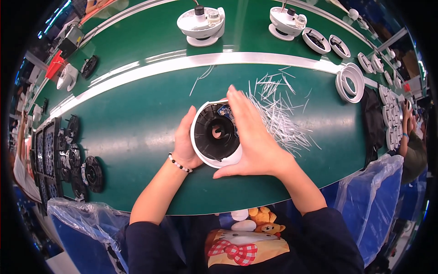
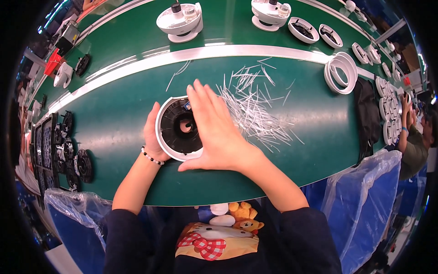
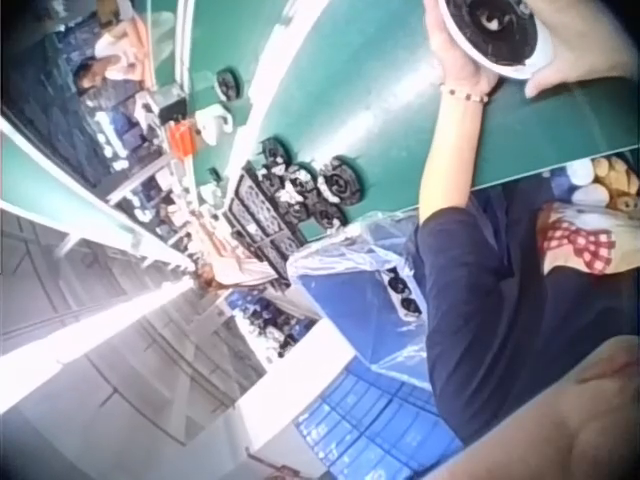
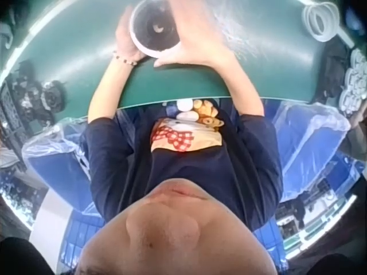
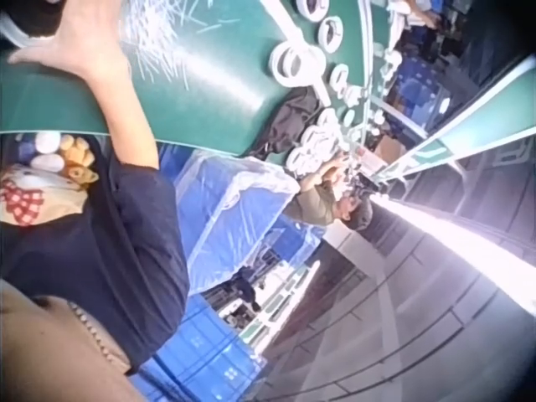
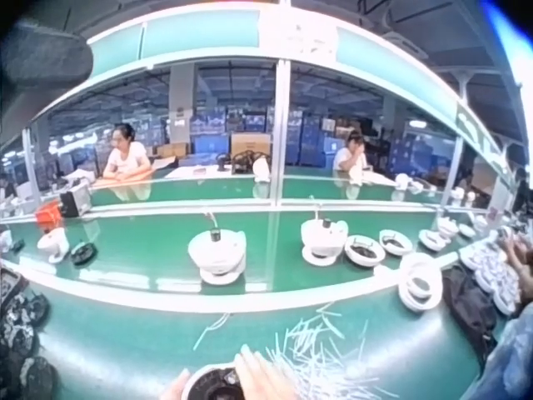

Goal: Assemble light fixture components by fitting plastic housings onto internal electronic units on a production line.

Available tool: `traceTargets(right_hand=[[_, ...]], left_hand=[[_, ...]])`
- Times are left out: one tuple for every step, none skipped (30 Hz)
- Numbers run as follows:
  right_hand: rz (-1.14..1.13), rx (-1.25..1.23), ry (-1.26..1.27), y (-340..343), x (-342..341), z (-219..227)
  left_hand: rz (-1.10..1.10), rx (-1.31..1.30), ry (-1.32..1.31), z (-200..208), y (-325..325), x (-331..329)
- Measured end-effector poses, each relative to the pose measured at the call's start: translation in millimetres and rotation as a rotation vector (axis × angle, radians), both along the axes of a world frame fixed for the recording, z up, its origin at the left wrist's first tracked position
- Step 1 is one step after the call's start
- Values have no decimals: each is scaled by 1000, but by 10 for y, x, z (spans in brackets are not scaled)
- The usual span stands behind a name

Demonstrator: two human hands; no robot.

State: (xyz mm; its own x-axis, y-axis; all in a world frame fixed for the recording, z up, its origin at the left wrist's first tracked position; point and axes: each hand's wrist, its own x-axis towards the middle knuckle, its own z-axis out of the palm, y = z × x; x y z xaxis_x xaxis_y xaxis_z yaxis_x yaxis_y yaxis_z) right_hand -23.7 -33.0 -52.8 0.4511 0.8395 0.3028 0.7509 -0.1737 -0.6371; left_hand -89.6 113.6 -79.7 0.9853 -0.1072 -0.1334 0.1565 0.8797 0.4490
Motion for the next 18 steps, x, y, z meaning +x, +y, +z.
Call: traceTargets(right_hand=[[1, -3, 1, 18, -31, -20], [-21, -3, 1, 33, -60, -34], [-44, -3, 1, 39, -69, -43], [-42, -6, 2, 42, -54, -46], [-19, 12, 10, 46, -23, -48], [10, 31, 21, 52, 2, -51], [17, 28, 24, 53, 20, -57], [60, 16, 55, 53, 38, -65], [97, 3, 80, 43, 66, -58], [98, 0, 78, 37, 89, -41], [146, -2, 72, 32, 109, -16], [193, -2, 70, 30, 118, -9], [193, -3, 70, 28, 125, -18], [195, 8, 38, 25, 132, -37], [196, 22, 9, 30, 130, -60], [195, 24, 11, 38, 128, -79], [152, 21, 36, 49, 124, -98], [106, 16, 59, 54, 127, -123]], left_hand=[[-54, -126, -52, -55, 15, -1], [-52, -129, -52, -51, 14, -7], [-33, -38, 23, -20, 5, -4], [-13, 53, 97, -4, 2, 0], [-11, 49, 98, -8, 16, 9], [-43, 62, 110, -12, 44, 10], [-75, 75, 123, -18, 74, 5], [-85, 64, 146, -49, 101, -9], [-83, 61, 143, -64, 108, -3], [-117, 22, 140, -77, 111, 3], [-150, -16, 138, -88, 112, 9], [-155, -16, 159, -102, 118, 9], [-155, -17, 159, -114, 115, 4], [-160, -41, 136, -122, 108, 0], [-165, -63, 117, -128, 105, -14], [-108, -82, 103, -135, 91, -27], [-52, -99, 90, -135, 70, -43], [19, -28, 64, -124, 36, -52]])
